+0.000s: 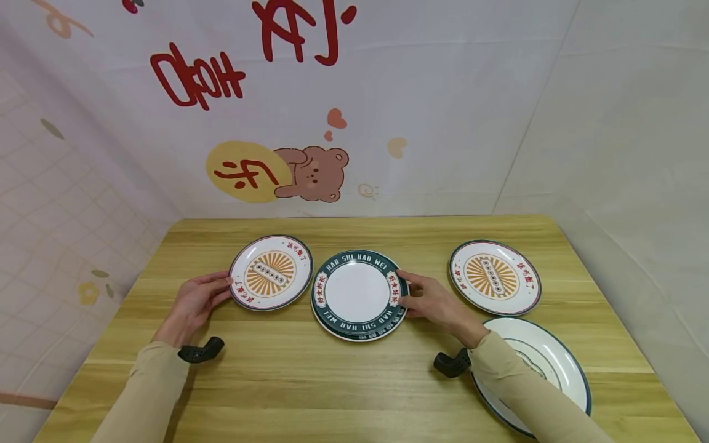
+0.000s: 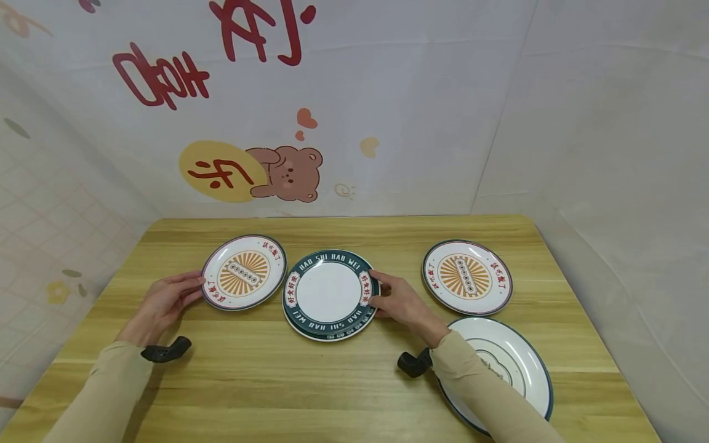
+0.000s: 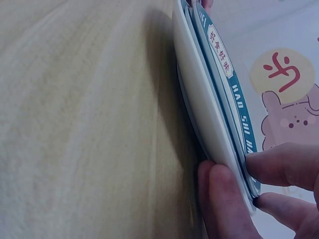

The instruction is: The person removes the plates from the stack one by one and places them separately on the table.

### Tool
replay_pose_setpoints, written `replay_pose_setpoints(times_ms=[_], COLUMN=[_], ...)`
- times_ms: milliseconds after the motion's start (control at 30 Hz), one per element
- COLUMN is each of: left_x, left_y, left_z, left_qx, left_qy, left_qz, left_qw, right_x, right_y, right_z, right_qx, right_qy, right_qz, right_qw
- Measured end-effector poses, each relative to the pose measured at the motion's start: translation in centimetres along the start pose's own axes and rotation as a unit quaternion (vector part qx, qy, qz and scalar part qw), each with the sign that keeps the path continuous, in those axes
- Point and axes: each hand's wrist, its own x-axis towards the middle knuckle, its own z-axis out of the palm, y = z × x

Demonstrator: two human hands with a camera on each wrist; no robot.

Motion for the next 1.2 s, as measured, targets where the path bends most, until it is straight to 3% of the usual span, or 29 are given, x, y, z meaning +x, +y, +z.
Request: replay_pose_setpoints(times_ms=[500, 633, 800, 933, 1033, 1133, 1167, 1200], left_x=[0.4, 0.5, 0.3, 0.1, -0.2, -0.6, -0.8, -1.0], left_y=[-0.2, -0.4, -0.4, -0.2, -0.1, -0.3, -0.4, -0.6], left_z=[-0.2, -0.1, 0.3, 0.7, 1.1, 1.8, 2.2, 2.6], left_qx=[0.048, 0.122, 0.251, 0.298, 0.362, 0.421, 0.429, 0.424], left_qy=[0.012, 0.009, 0.015, 0.015, 0.03, 0.089, 0.113, 0.132], left_qz=[0.01, 0.033, 0.065, 0.071, 0.093, 0.146, 0.166, 0.185], left_qw=[0.9987, 0.992, 0.9657, 0.9519, 0.9271, 0.8909, 0.881, 0.8766], right_x=[0.2, 0.2, 0.2, 0.2, 0.2, 0.1, 0.1, 0.1], right_y=[0.2, 0.2, 0.2, 0.1, 0.1, 0.0, 0.0, 0.0], right_z=[0.0, 0.0, 0.1, 0.1, 0.1, 0.1, 0.1, 0.1], right_qx=[0.001, 0.0, 0.009, 0.01, 0.008, 0.006, 0.007, 0.008], right_qy=[0.007, 0.01, 0.012, 0.012, 0.012, 0.01, 0.008, 0.007], right_qz=[0.004, 0.011, 0.013, 0.013, 0.015, 0.016, 0.016, 0.016], right_qw=[1.0, 0.9999, 0.9998, 0.9998, 0.9998, 0.9998, 0.9998, 0.9998])
